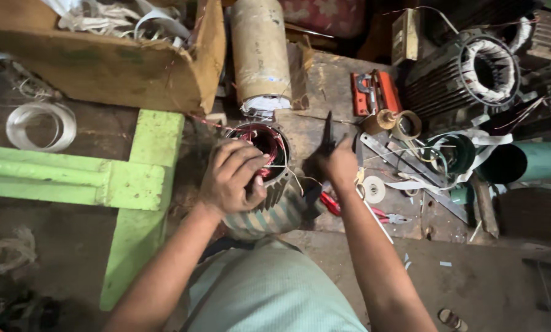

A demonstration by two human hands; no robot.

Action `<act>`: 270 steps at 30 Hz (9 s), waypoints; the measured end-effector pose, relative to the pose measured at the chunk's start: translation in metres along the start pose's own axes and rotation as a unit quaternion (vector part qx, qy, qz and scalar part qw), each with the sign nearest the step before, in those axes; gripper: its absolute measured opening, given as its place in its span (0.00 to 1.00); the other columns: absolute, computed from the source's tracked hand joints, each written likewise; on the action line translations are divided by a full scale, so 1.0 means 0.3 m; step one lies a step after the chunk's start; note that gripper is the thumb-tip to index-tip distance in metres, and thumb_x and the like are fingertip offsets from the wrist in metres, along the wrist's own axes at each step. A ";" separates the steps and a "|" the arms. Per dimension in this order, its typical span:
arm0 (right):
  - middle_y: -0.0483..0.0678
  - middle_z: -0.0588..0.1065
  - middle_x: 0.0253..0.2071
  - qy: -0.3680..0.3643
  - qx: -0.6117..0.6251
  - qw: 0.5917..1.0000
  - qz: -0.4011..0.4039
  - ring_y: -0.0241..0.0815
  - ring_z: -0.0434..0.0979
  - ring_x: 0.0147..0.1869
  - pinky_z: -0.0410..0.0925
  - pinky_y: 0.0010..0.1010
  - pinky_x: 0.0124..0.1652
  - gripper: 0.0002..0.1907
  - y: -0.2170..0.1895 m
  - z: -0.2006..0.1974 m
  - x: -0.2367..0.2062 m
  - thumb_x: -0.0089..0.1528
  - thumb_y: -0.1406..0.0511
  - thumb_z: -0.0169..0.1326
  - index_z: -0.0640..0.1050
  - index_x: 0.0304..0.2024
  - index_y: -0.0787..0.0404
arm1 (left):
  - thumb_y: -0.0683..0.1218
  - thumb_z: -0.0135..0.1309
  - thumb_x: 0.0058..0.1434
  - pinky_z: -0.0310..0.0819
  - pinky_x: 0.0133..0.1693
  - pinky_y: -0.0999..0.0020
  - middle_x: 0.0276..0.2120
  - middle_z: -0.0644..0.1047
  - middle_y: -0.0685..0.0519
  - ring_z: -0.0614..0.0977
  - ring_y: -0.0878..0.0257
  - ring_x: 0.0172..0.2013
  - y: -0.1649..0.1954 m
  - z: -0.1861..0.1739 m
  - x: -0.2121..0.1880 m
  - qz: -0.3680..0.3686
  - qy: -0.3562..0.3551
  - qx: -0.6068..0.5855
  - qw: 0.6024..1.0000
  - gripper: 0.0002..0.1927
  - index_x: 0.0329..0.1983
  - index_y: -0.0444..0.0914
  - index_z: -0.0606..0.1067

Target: The person works on an electrical motor stator, using pliers and a wooden stick to adjust and arrange copper windings. They repeatedly insert the stick into the stator slots and use pliers to pull and position wires.

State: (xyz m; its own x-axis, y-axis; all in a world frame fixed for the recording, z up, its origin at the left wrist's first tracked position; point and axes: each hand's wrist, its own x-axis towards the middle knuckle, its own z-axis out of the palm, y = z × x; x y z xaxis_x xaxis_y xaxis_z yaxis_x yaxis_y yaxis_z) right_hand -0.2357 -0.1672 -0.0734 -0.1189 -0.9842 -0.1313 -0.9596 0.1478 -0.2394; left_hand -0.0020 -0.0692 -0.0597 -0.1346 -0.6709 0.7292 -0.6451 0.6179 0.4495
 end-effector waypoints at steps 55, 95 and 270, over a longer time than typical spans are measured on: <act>0.51 0.76 0.30 -0.351 0.200 0.792 -0.458 0.42 0.78 0.36 0.70 0.36 0.38 0.13 0.197 -0.166 -0.188 0.64 0.59 0.57 0.71 0.40 0.62 | 0.47 0.51 0.71 0.79 0.35 0.64 0.35 0.82 0.46 0.87 0.59 0.32 0.588 0.148 -0.154 -0.443 0.124 -0.111 0.881 0.11 0.48 0.35 0.77; 0.49 0.80 0.25 -0.209 0.342 0.916 0.003 0.35 0.78 0.28 0.69 0.31 0.30 0.16 0.641 0.103 -0.666 0.63 0.55 0.58 0.74 0.36 0.61 | 0.50 0.41 0.66 0.77 0.39 0.48 0.36 0.83 0.46 0.86 0.45 0.37 0.413 -0.077 -0.049 -0.298 -0.538 -0.062 0.786 0.12 0.45 0.45 0.74; 0.61 0.74 0.50 0.117 0.053 0.985 -0.113 0.65 0.73 0.53 0.68 0.51 0.52 0.22 0.871 0.082 -0.287 0.58 0.66 0.58 0.73 0.54 0.66 | 0.59 0.55 0.64 0.79 0.43 0.52 0.43 0.80 0.43 0.84 0.46 0.39 0.293 0.600 -0.095 -0.579 -0.308 -0.225 0.721 0.30 0.61 0.37 0.66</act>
State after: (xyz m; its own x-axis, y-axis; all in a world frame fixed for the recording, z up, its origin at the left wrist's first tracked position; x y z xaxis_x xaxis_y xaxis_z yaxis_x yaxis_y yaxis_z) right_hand -0.4701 -0.0413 -0.1482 0.0269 -0.9870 0.1586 -0.9381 -0.0798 -0.3371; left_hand -0.1904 -0.0696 -0.1338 -0.0998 -0.8130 -0.5736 -0.3028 -0.5243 0.7958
